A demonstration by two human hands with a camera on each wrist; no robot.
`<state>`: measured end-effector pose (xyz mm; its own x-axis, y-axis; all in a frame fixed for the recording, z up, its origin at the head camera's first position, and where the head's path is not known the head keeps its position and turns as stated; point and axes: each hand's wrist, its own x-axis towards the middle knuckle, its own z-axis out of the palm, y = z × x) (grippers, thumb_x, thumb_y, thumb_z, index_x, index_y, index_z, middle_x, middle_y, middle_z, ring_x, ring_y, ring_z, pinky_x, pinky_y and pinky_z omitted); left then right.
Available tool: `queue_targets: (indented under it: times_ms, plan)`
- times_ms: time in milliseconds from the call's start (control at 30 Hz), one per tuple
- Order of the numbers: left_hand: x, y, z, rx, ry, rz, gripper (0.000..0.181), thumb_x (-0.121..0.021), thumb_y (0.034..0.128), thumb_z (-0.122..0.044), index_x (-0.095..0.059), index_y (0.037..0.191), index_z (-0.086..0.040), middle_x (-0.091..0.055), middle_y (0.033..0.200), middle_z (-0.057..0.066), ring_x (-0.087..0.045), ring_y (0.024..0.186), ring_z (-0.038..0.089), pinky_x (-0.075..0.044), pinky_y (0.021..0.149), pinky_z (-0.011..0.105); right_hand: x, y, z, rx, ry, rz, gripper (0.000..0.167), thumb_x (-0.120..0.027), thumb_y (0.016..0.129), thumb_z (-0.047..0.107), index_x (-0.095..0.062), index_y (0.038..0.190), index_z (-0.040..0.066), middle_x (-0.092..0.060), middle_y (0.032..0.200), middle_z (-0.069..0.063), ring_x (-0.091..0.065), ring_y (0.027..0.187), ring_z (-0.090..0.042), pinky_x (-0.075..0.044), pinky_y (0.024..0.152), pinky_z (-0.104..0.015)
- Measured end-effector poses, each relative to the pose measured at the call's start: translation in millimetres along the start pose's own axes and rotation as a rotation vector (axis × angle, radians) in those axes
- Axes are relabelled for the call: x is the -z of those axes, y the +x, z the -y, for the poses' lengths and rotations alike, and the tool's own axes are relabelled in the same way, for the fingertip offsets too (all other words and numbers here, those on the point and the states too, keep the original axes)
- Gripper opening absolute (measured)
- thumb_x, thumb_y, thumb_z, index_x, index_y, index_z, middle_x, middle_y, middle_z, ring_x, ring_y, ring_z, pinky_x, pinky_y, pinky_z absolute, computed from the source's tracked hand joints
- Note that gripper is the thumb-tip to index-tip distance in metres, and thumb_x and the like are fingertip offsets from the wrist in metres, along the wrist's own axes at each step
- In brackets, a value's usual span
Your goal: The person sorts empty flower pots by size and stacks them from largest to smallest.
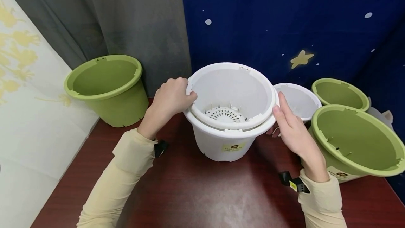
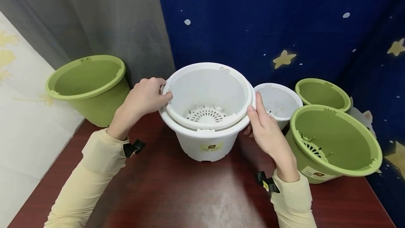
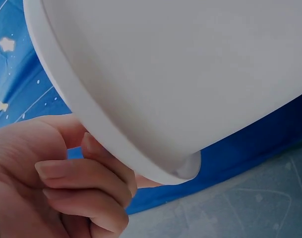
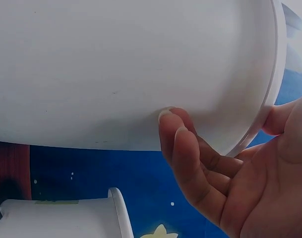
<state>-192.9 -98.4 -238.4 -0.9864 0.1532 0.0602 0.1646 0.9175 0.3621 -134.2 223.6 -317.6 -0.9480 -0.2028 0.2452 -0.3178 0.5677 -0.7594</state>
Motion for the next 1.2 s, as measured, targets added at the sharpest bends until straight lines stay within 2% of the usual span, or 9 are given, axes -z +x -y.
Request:
queue_targets:
  times_ms: [333,500,667,767,867,1000,1100,1200]
  plan:
    - [4.7,-2.3,1.6,0.004,-0.001,0.042,0.033,-0.055,0.0971,-0.028,-0.065,0.112,0.0,-0.065,0.093,0.014,-0.062,0.078,0.031,-0.048,0.061,0.042,0,1.8,1,0.012,0.004,0.001,0.055,-0.028,0.112,0.029,-0.011,0.164,0.02,-0.063,0.077,-0.012,-0.062,0.068,-0.025,-0.053,0.057,-0.029]
    - [5.3,-2.2,1.8,0.008,-0.006,0.035,0.036,-0.053,0.0996,-0.032,-0.064,0.113,-0.001,-0.065,0.095,0.014,-0.061,0.08,0.031,-0.049,0.063,0.042,-1,1.9,2,0.0,0.009,0.0,0.057,-0.028,0.112,0.031,-0.009,0.164,0.016,-0.063,0.076,-0.013,-0.063,0.066,-0.021,-0.054,0.057,-0.028]
    - [6.5,-3.5,1.1,0.018,-0.02,0.003,0.037,-0.05,0.1019,-0.036,-0.064,0.112,-0.003,-0.065,0.094,0.015,-0.062,0.082,0.033,-0.049,0.066,0.044,-1,1.5,2,-0.013,0.004,-0.003,0.059,-0.029,0.112,0.032,-0.006,0.163,0.013,-0.064,0.075,-0.014,-0.064,0.064,-0.019,-0.054,0.058,-0.028]
    - [7.2,-5.3,1.9,0.004,-0.048,-0.049,0.041,-0.05,0.1021,-0.036,-0.063,0.125,-0.004,-0.068,0.104,0.018,-0.064,0.089,0.035,-0.052,0.074,0.05,-1,1.2,2,-0.017,0.0,-0.002,0.059,-0.029,0.112,0.032,-0.006,0.163,0.013,-0.064,0.074,-0.013,-0.064,0.065,-0.021,-0.054,0.059,-0.028]
    - [7.0,-6.7,2.5,-0.029,-0.084,-0.135,0.047,-0.052,0.1022,-0.036,-0.06,0.135,-0.003,-0.07,0.098,0.016,-0.065,0.086,0.035,-0.052,0.076,0.051,-1,1.3,2,-0.021,-0.003,-0.003,0.059,-0.029,0.112,0.033,-0.006,0.163,0.013,-0.064,0.074,-0.012,-0.065,0.065,-0.022,-0.054,0.059,-0.028]
    - [6.8,-8.5,2.1,-0.074,-0.136,-0.264,0.046,-0.055,0.1012,-0.036,-0.062,0.132,-0.003,-0.063,0.081,0.009,-0.06,0.077,0.029,-0.05,0.071,0.046,-1,0.9,2,-0.023,-0.004,-0.004,0.059,-0.028,0.112,0.033,-0.006,0.163,0.013,-0.064,0.074,-0.011,-0.065,0.065,-0.022,-0.054,0.059,-0.027]
    - [7.4,-9.9,1.6,-0.099,-0.163,-0.333,0.044,-0.058,0.1,-0.037,-0.065,0.128,-0.004,-0.059,0.082,0.007,-0.057,0.078,0.027,-0.048,0.07,0.045,-1,0.6,1,-0.021,0.001,-0.003,0.059,-0.028,0.112,0.032,-0.005,0.163,0.012,-0.064,0.074,-0.011,-0.065,0.065,-0.022,-0.054,0.059,-0.028]
    - [8.5,-11.2,1.0,-0.111,-0.176,-0.376,0.043,-0.06,0.0992,-0.037,-0.066,0.126,-0.004,-0.06,0.085,0.007,-0.057,0.08,0.026,-0.048,0.07,0.045,-1,0.0,1,-0.019,0.003,-0.004,0.059,-0.028,0.112,0.032,-0.005,0.163,0.012,-0.064,0.074,-0.012,-0.064,0.065,-0.023,-0.054,0.058,-0.028]
